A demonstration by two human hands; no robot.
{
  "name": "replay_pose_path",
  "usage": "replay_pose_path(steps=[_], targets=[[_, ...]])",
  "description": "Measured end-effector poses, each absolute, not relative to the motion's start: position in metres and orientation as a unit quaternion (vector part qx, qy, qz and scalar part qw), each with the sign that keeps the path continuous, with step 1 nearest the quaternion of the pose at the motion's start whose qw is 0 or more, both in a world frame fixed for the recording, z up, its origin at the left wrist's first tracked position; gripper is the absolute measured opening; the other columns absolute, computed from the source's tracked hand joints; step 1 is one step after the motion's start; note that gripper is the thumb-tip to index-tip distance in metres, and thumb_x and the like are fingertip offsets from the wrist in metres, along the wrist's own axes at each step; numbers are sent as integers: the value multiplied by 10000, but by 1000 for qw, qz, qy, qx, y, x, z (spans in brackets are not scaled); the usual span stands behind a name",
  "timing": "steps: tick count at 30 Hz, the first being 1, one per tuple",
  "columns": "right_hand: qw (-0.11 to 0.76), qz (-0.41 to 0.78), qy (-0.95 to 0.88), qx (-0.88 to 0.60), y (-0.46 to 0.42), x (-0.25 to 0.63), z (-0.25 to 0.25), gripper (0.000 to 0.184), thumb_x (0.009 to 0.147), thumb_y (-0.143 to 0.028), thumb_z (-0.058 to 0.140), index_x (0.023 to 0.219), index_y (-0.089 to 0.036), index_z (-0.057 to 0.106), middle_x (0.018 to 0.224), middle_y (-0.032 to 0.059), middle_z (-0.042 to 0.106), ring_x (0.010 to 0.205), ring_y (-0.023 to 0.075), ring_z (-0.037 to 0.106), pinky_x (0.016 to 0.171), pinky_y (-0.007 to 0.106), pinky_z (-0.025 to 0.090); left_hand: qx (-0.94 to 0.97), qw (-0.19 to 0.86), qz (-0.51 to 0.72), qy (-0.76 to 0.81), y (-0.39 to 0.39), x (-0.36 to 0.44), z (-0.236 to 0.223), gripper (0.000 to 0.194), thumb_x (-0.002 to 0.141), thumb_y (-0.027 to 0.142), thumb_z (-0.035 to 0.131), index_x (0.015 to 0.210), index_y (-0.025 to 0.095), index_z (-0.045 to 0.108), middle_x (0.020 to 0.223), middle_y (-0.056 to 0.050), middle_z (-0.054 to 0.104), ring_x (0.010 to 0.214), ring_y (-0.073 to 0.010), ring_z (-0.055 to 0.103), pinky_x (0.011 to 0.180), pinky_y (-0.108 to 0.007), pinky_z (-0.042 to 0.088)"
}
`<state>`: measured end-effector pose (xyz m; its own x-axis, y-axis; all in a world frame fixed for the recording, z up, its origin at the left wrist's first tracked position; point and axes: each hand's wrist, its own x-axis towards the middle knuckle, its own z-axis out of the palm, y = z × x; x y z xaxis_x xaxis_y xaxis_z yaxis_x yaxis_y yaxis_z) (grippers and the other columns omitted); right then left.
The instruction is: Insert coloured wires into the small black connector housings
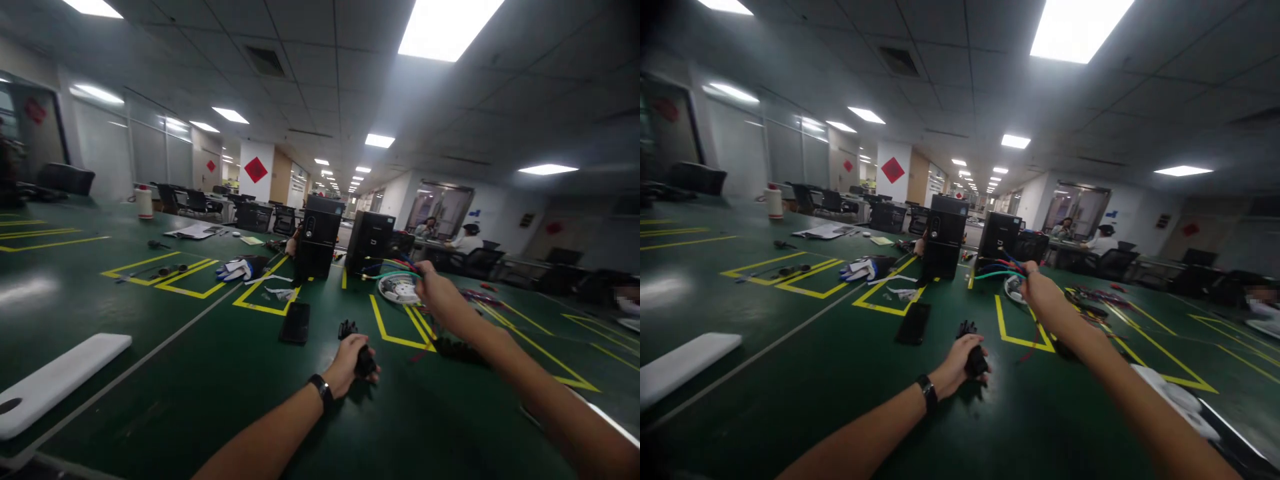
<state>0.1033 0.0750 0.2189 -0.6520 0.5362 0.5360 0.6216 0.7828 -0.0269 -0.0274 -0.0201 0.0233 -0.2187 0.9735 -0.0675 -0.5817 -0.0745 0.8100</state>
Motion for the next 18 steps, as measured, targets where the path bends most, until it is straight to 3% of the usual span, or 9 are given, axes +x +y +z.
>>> replay_pose_path(steps=[4, 11, 16, 18], targets=[[226, -141, -880, -394, 97, 218, 184, 278, 838, -151, 432, 1108, -132, 496, 770, 68, 636, 661, 187, 597, 612, 262, 390, 253, 545, 704, 379, -23, -26, 28, 323, 815, 397, 510, 1072, 224, 420, 796, -10, 579, 582, -190, 645, 465, -290, 486], [64, -145, -957, -243, 83, 300, 51, 291, 869, -75, 373, 1060, -201, 551, 1013, 88, 597, 915, 221, 561, 821, 366, 418, 260, 540, 705, 380, -24, -15, 28, 338, 814, 413, 532, 1091, 237, 448, 790, -18, 592, 639, -237, 664, 463, -324, 504], [33, 2, -961, -274, 70, 310, 61, 229, 869, -163, 449, 1070, -227, 539, 1109, 66, 548, 990, 194, 526, 865, 353, 410, 262, 546, 695, 388, -23, -18, 23, 360, 806, 395, 553, 1112, 230, 463, 807, -32, 609, 647, -242, 667, 486, -350, 521], [23, 49, -958, -282, 69, 312, 76, 296, 842, -234, 526, 1139, -236, 532, 1172, 71, 533, 1053, 206, 512, 901, 358, 400, 262, 549, 691, 391, -24, -19, 24, 361, 802, 384, 561, 1115, 230, 466, 809, -34, 613, 646, -244, 667, 490, -355, 524]])
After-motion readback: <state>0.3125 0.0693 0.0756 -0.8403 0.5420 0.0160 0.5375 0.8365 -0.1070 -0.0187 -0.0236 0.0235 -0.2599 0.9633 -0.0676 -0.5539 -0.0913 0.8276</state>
